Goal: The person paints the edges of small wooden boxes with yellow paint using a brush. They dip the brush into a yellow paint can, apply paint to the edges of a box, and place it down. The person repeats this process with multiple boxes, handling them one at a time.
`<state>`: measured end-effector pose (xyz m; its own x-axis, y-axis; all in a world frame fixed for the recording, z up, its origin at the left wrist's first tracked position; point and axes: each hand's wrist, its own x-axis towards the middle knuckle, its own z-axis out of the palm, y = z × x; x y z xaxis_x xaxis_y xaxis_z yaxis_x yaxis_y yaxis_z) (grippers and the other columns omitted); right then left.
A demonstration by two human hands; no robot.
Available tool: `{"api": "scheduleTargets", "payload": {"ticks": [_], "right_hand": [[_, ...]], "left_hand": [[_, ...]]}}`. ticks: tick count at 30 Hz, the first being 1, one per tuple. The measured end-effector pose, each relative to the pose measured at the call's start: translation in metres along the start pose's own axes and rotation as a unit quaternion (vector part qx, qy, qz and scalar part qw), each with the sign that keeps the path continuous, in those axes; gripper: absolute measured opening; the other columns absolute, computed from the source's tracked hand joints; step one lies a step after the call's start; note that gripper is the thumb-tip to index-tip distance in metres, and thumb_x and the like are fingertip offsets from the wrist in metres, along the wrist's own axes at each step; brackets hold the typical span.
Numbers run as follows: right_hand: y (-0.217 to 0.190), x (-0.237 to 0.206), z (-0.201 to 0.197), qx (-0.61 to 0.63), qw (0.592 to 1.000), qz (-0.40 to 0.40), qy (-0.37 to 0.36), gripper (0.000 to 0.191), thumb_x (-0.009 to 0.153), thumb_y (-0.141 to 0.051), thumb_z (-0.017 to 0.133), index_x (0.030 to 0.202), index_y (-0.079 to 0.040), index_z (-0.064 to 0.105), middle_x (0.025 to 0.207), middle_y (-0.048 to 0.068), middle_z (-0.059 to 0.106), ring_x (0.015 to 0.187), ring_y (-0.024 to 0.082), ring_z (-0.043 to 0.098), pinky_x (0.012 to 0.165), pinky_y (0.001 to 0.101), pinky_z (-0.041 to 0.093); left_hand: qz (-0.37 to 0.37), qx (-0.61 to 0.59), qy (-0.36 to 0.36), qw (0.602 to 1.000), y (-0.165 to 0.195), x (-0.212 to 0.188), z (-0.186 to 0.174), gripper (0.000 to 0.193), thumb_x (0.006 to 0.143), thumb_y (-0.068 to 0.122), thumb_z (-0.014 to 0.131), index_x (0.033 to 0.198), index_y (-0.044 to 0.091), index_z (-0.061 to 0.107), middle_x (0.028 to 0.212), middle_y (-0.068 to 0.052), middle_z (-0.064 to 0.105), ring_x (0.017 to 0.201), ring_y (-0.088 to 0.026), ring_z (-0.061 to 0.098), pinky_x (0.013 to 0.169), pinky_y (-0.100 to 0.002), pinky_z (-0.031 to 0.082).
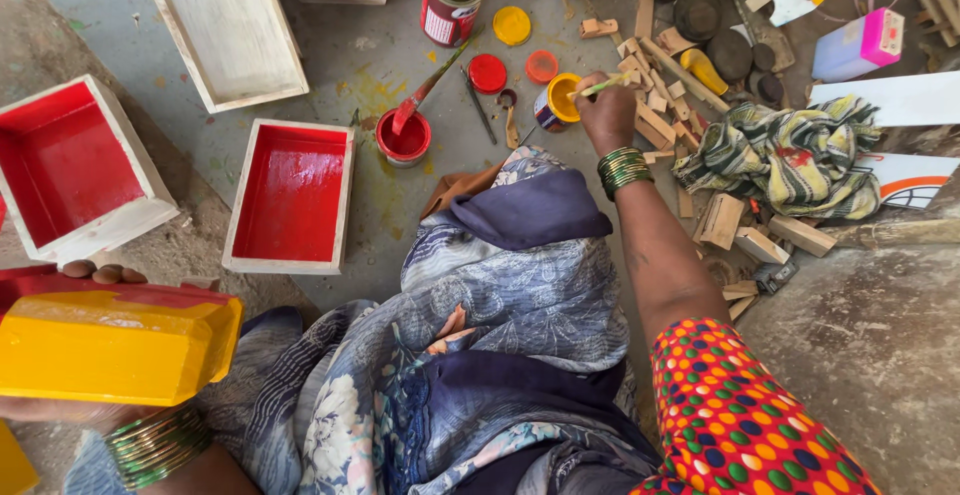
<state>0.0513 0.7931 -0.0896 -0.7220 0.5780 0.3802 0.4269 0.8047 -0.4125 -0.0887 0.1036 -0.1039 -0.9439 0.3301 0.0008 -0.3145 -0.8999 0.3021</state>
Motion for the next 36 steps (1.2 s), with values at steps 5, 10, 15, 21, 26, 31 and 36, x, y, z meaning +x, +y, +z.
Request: {"api": "scheduleTargets", "payload": {"ticks": [5,10,15,21,26,31,36], "right_hand": [[-0.016,0.006,-0.031,0.058,0.997,0.035,0.045,0.010,0.083,-0.008,0.080,0.088,-0.009,0.071,0.078,0.012,0.074,0.073,0.028,0.076,0.069,0.0397,0.059],[-0.028,0.004,-0.048,0.037,0.997,0.051,0.036,0.010,0.078,-0.011,0.079,0.086,-0.007,0.074,0.076,0.013,0.074,0.070,0.029,0.076,0.067,0.0399,0.060],[-0.022,-0.002,-0.058,-0.074,0.996,0.039,0.020,0.013,0.085,-0.005,0.078,0.095,-0.005,0.071,0.083,0.014,0.072,0.073,0.027,0.073,0.068,0.0389,0.060],[-0.074,0.000,-0.114,0.413,0.895,0.149,0.080,0.018,0.096,0.007,0.076,0.109,-0.001,0.065,0.093,0.012,0.070,0.078,0.021,0.071,0.072,0.0337,0.063],[-0.223,-0.068,-0.135,0.620,0.778,-0.015,-0.098,0.022,0.104,0.008,0.073,0.111,-0.003,0.055,0.109,0.010,0.064,0.100,0.025,0.068,0.090,0.0391,0.065],[-0.370,-0.142,-0.127,0.544,0.783,-0.227,-0.202,0.020,0.096,-0.006,0.078,0.111,-0.005,0.063,0.115,0.019,0.073,0.092,0.023,0.073,0.082,0.0335,0.065],[-0.457,-0.169,-0.121,0.420,0.753,-0.470,-0.190,0.021,0.086,0.003,0.080,0.102,-0.005,0.069,0.112,0.014,0.075,0.096,0.022,0.076,0.081,0.0315,0.064]], "left_hand": [[-0.025,0.046,-0.012,0.999,-0.001,0.004,0.008,0.098,0.084,0.083,0.051,0.146,0.008,0.042,0.129,-0.008,0.051,0.123,-0.023,0.050,0.112,-0.061,0.043],[-0.017,-0.032,-0.012,0.999,0.002,0.013,0.022,0.100,0.085,0.081,0.046,0.149,0.005,0.045,0.131,-0.012,0.055,0.119,-0.029,0.055,0.107,-0.066,0.045],[0.077,0.012,0.012,0.997,-0.003,0.016,0.035,0.100,0.086,0.082,0.045,0.151,0.006,0.045,0.133,-0.014,0.058,0.117,-0.032,0.059,0.104,-0.062,0.049],[0.154,0.005,0.050,0.987,-0.027,0.004,0.056,0.100,0.088,0.083,0.043,0.153,0.006,0.045,0.135,-0.018,0.062,0.115,-0.035,0.064,0.100,-0.057,0.054],[0.099,-0.046,0.011,0.994,-0.023,0.007,0.082,0.101,0.089,0.083,0.042,0.155,0.007,0.044,0.137,-0.020,0.064,0.114,-0.038,0.068,0.097,-0.053,0.058],[0.114,-0.041,-0.003,0.993,-0.008,-0.007,0.095,0.105,0.088,0.085,0.042,0.155,0.004,0.041,0.135,-0.026,0.064,0.116,-0.040,0.068,0.099,-0.053,0.058],[0.148,-0.030,0.005,0.989,0.005,-0.014,0.091,0.098,0.093,0.082,0.042,0.157,0.008,0.036,0.139,-0.025,0.060,0.117,-0.041,0.066,0.100,-0.054,0.056]]}}
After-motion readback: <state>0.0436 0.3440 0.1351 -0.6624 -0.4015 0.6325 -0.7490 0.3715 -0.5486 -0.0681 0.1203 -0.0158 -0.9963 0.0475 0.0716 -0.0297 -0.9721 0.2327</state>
